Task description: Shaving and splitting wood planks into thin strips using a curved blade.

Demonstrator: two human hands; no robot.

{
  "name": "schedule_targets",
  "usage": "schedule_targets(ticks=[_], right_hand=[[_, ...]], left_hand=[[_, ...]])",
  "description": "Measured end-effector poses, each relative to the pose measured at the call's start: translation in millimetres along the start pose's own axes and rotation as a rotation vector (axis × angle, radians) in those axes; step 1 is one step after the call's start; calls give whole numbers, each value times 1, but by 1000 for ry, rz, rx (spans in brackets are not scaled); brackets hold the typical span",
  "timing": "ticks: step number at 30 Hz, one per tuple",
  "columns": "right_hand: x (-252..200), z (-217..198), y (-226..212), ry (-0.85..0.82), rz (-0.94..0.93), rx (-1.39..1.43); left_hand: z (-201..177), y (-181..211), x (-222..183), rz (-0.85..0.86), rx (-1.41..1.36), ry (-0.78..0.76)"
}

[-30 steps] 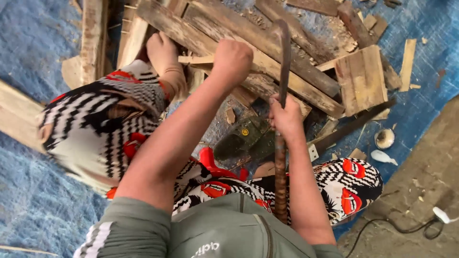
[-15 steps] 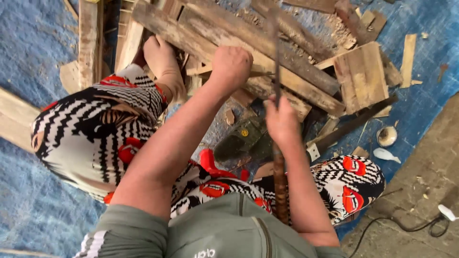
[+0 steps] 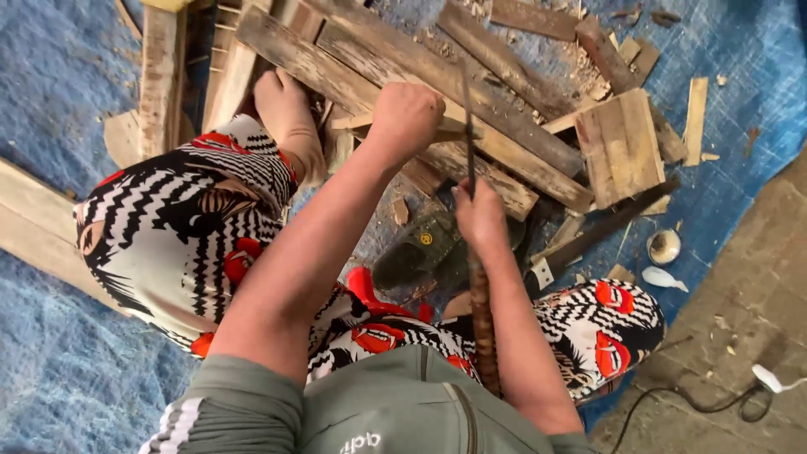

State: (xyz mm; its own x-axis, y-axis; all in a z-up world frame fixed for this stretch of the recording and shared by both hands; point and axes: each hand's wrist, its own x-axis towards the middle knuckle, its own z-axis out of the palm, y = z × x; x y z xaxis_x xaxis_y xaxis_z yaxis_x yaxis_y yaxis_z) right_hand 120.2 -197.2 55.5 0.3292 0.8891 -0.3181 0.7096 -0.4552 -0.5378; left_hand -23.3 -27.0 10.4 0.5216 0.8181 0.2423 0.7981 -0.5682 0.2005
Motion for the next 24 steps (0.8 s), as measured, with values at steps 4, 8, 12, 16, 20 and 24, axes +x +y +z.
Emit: schedule_targets(ticks=[4, 8, 12, 16, 20, 24], right_hand=[[-2, -16, -13, -166, 170, 302], [-1, -17, -26, -230, 269, 420], [7, 1, -2, -72, 133, 128], [-12, -45, -59, -100, 164, -75], [-63, -96, -100, 89, 58, 208], [-31, -54, -56, 62, 128, 109]], left_hand=[[-12, -4, -12, 68, 35, -200], [-19, -3, -14, -57, 110, -413], [-13, 3, 1, -42, 191, -532], [-5, 14, 12, -63, 97, -355], [-21, 20, 19, -49, 168, -474], [-27, 31, 18, -48, 147, -470]])
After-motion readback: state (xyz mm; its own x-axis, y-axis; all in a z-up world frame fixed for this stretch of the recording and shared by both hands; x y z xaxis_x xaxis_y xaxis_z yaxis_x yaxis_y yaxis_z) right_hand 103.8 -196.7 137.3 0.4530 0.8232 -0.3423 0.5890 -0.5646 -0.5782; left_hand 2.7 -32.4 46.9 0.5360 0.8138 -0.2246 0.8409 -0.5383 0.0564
